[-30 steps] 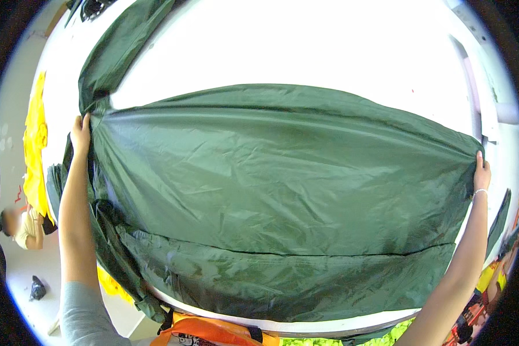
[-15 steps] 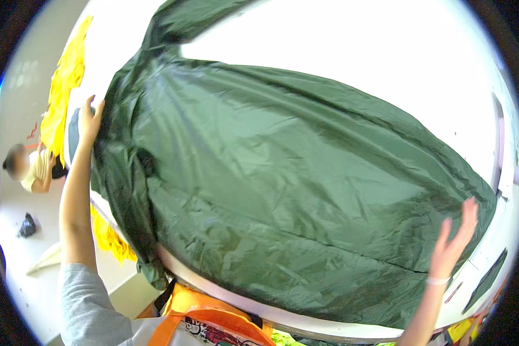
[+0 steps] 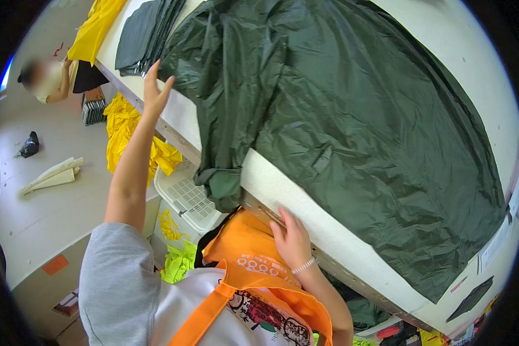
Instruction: The person folds a dark green raincoat on a white table. They smooth the fabric, fold the sleeves inward, fold the body in half, then fold it into a compact rectangle and place it aside.
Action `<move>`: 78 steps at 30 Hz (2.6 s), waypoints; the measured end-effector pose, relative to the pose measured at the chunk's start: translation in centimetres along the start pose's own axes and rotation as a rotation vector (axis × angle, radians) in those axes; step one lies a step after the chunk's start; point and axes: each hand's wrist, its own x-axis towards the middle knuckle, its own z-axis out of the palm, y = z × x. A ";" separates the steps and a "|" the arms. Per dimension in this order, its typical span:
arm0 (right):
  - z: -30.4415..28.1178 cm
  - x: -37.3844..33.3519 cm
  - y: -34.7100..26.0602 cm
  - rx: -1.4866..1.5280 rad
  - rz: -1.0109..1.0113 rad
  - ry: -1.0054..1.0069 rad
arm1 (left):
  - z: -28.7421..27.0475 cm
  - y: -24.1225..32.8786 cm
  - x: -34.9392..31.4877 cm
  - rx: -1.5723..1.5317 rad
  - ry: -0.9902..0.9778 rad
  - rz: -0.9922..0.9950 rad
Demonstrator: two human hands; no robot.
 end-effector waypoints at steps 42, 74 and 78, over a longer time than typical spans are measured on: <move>-6.7 -5.4 -5.1 -0.449 -0.736 0.683 | -3.2 39.2 -7.4 -1.674 -1.110 -0.747; -10.4 -3.5 -9.0 0.019 -0.527 0.745 | -6.7 35.8 -11.0 -1.627 -0.926 -0.418; -10.3 -2.7 -8.5 0.396 -0.393 0.634 | -6.5 36.0 -11.2 -1.592 -0.944 -0.417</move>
